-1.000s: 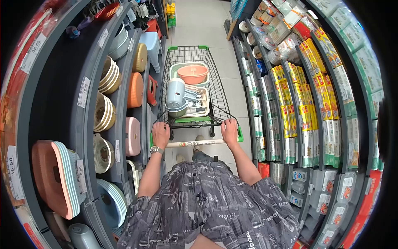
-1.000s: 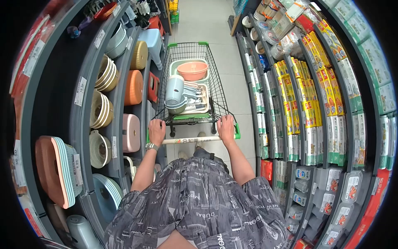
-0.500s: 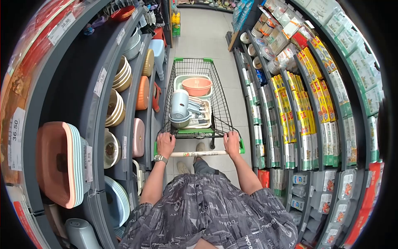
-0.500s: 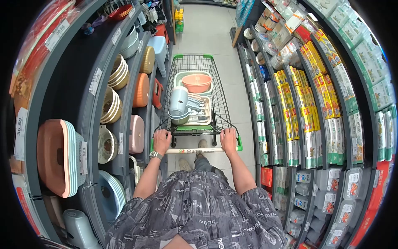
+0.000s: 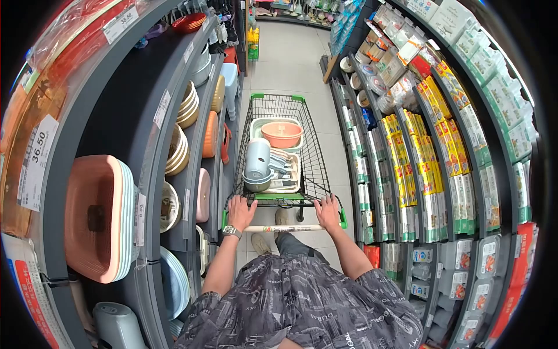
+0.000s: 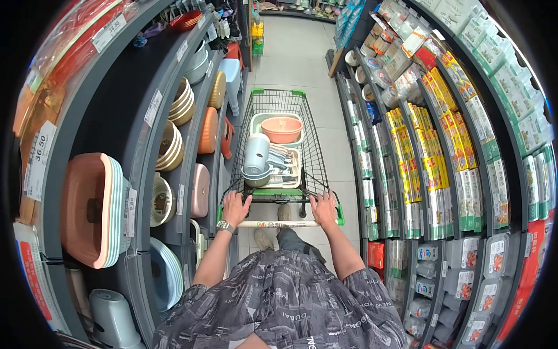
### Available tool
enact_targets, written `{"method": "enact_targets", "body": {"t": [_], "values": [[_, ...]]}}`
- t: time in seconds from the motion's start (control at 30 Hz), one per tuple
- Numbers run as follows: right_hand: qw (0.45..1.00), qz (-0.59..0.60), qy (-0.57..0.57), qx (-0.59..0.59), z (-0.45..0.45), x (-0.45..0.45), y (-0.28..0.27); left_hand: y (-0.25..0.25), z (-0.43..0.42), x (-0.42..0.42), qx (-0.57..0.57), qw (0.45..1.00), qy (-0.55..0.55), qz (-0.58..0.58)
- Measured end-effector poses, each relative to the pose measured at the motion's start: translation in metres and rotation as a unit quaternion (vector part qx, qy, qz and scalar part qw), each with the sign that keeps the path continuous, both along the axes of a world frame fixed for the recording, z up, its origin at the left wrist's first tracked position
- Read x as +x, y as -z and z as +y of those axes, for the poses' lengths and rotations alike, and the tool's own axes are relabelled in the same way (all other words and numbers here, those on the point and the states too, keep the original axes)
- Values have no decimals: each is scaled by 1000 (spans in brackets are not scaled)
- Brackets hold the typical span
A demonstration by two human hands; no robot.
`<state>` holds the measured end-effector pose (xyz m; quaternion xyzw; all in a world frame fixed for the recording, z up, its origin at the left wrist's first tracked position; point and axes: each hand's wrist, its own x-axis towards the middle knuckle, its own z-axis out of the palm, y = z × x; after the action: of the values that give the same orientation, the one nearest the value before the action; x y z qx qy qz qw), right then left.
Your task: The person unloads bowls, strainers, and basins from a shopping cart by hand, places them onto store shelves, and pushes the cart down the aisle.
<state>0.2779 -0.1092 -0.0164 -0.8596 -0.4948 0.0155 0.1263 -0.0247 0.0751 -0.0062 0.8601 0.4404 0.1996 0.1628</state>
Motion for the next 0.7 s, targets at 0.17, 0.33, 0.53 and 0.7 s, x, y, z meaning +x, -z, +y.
{"method": "enact_targets", "body": {"t": [0.17,0.33,0.53,0.7], "values": [[997,-8,-9,-78,-5,-1,5,11,-1,-3,1,999,-3,42],[999,8,-13,-48,-6,-4,3,7,-2,-6,-27,999,-6,39],[998,31,-35,-44,-7,-7,-4,4,-1,-8,-69,993,9,95],[998,48,-39,-23,-6,-5,10,4,-1,-10,-86,992,-2,95]]}}
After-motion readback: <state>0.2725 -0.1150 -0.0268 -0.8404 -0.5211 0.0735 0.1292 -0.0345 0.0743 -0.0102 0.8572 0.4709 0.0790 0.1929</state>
